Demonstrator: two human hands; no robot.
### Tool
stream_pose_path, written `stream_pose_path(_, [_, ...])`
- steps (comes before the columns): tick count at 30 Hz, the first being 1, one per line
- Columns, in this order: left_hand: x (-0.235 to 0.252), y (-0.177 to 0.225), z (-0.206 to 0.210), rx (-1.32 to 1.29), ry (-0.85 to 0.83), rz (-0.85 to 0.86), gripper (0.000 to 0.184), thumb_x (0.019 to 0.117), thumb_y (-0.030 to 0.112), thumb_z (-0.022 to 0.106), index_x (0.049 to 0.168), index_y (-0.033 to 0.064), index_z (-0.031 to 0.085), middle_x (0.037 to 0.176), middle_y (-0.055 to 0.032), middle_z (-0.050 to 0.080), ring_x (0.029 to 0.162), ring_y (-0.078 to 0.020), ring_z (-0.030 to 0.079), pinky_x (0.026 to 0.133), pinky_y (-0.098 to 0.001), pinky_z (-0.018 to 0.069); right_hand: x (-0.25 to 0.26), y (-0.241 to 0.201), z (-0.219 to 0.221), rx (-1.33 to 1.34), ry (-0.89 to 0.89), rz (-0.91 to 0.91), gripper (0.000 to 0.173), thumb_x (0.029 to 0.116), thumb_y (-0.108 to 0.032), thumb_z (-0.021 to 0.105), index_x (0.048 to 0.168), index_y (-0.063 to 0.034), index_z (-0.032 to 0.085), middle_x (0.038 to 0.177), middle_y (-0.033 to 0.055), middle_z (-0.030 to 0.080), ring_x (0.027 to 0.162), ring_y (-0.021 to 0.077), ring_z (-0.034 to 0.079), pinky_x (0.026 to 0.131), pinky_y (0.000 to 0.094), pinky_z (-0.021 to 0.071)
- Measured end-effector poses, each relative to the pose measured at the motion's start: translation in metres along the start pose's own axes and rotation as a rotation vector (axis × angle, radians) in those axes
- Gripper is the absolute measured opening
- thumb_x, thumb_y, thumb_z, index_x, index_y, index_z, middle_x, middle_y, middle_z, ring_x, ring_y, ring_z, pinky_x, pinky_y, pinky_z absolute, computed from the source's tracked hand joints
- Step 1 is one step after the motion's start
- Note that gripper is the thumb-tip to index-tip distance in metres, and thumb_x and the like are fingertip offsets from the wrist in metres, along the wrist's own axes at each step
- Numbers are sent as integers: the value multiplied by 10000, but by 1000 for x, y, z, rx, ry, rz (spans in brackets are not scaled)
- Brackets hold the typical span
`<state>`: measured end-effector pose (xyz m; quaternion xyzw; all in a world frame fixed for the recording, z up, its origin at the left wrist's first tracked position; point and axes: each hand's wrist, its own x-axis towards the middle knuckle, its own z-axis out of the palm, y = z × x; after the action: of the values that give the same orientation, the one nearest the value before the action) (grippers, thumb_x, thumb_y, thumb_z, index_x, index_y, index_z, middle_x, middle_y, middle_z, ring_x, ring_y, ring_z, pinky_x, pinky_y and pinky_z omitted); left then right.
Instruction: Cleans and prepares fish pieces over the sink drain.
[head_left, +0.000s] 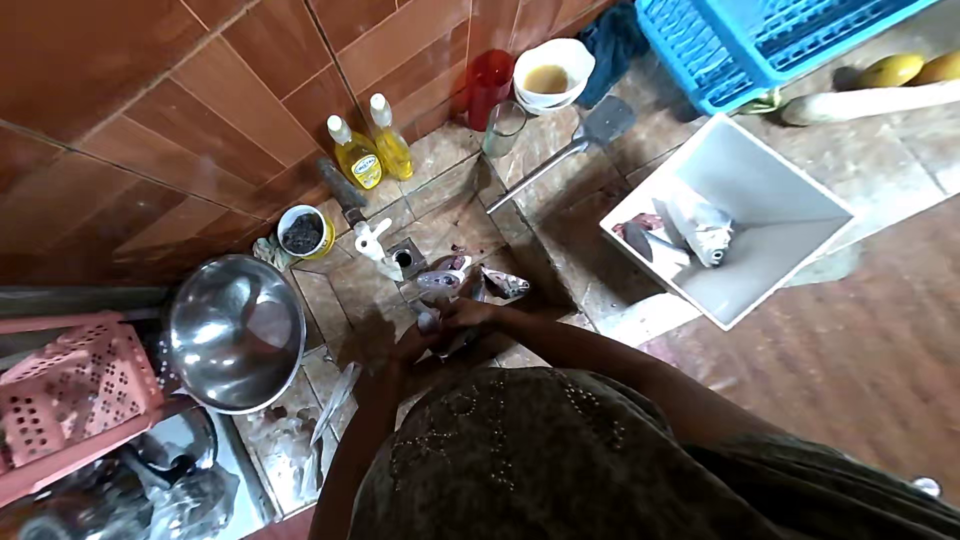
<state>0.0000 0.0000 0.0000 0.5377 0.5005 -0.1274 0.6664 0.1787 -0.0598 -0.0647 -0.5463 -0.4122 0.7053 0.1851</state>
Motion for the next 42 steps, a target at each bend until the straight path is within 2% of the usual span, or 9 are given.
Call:
stream_pose_path(4, [2, -12, -16, 274, -37, 129, 627, 931, 296, 735, 1390, -74, 522, 1303, -248, 627, 1210, -283, 625, 1057, -422, 501, 0, -3, 2, -57, -110, -60, 271, 986, -217, 674, 1003, 53, 682, 947, 137, 664, 858, 180, 604, 862, 439, 504])
stream_pose_path(7, [-14, 20, -12, 373, -70, -101, 604, 947, 147, 723, 1470, -19, 470, 1410, -233, 566, 1305, -306, 555, 1127, -464, 414, 6, -1, 7, -53, -175, -85, 251, 964, -183, 709, 1076, 42, 704, 1015, 150, 692, 912, 189, 631, 908, 456, 508])
stream_pose_path(11, [-2, -9, -26, 338, -214, -26, 679, 937, 175, 711, 1522, 11, 407, 1426, -230, 550, 1288, -289, 569, 1093, -451, 459, 8, -3, 12, -183, -187, -31, 330, 968, -224, 712, 1203, 8, 699, 1154, 221, 687, 1076, 323, 645, 1007, 575, 462])
stream_pose_path(15, [-13, -4, -20, 317, -159, 8, 656, 920, 212, 730, 1483, 14, 459, 1345, -206, 613, 1205, -263, 621, 1063, -438, 486, 13, 10, 21, -269, -87, -47, 415, 933, -363, 738, 1235, -79, 720, 1217, 206, 693, 1165, 366, 641, 1053, 633, 447])
stream_pose_path(18, [-29, 13, -32, 488, -146, 30, 732, 970, 308, 698, 1555, 20, 365, 1446, -287, 525, 1330, -421, 533, 1130, -568, 398, 18, 18, 23, -318, -75, -88, 411, 993, -376, 653, 1318, -128, 687, 1274, 173, 687, 1210, 330, 638, 1086, 588, 448])
stream_pose_path(22, [-64, 39, -45, 575, -21, -26, 644, 987, 342, 667, 1498, 14, 453, 1422, -287, 541, 1309, -427, 541, 1105, -576, 408, 19, 11, 21, -491, -110, -119, 511, 986, -380, 678, 1365, -42, 618, 1256, 221, 671, 1185, 372, 636, 1074, 579, 452])
stream_pose_path(26, [-16, -28, -67, 725, 43, 8, 596, 970, 399, 650, 1448, 63, 533, 1360, -231, 607, 1270, -400, 577, 1054, -626, 443, 19, 1, 19, -769, -130, -20, 670, 865, -372, 811, 1440, -114, 581, 1520, 200, 499, 1438, 476, 371, 1145, 701, 280])
stream_pose_path(34, [-3, -72, -47, 934, 222, 122, 842, 893, 241, 761, 1606, 180, 317, 1658, -146, 296, 1503, -415, 291, 1157, -687, 260, 21, 14, 41, -1010, 24, -71, 590, 925, -384, 734, 1453, -181, 568, 1560, 229, 421, 1429, 473, 395, 1076, 705, 379])
stream_pose_path(42, [15, -72, -12, 1162, 130, 254, 635, 911, 246, 742, 1467, 47, 507, 1487, -163, 524, 1442, -393, 388, 1202, -715, 130, 28, -2, 55, -1064, 32, 26, 475, 978, -219, 630, 1437, -126, 552, 1485, 265, 477, 1349, 483, 486, 989, 626, 511])
